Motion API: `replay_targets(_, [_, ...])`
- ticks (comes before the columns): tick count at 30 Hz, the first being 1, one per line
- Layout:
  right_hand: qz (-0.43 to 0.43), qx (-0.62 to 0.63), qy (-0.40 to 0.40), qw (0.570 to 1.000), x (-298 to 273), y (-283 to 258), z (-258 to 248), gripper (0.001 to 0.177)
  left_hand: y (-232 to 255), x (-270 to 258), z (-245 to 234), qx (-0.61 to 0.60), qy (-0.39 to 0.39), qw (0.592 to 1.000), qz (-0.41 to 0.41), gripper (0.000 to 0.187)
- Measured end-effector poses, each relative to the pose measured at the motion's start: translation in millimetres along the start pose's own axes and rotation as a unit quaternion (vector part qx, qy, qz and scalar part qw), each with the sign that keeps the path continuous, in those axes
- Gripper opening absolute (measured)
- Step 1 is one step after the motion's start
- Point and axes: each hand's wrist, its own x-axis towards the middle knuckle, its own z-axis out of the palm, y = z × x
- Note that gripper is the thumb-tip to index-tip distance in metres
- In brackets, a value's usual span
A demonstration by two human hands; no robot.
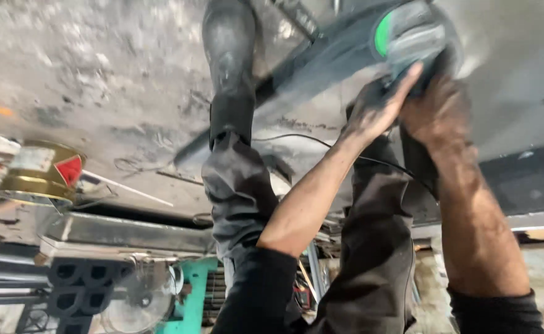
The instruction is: Grinding the edges and surface of a large molded plastic part using a handheld angle grinder.
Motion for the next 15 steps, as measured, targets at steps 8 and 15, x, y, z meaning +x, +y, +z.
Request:
replay_targets(8, [0.191,0.229,-0.280,0.912,20,-43,-5,0.069,-45,-29,-32,-0.261,0.031,0.964,-0.036,0.063])
replay_targets(15, [0.325,0.273,-0.357,0.832,39,-11,-29,0.088,-71,10,10,0.091,-0.006,0.966,0.242,0.056])
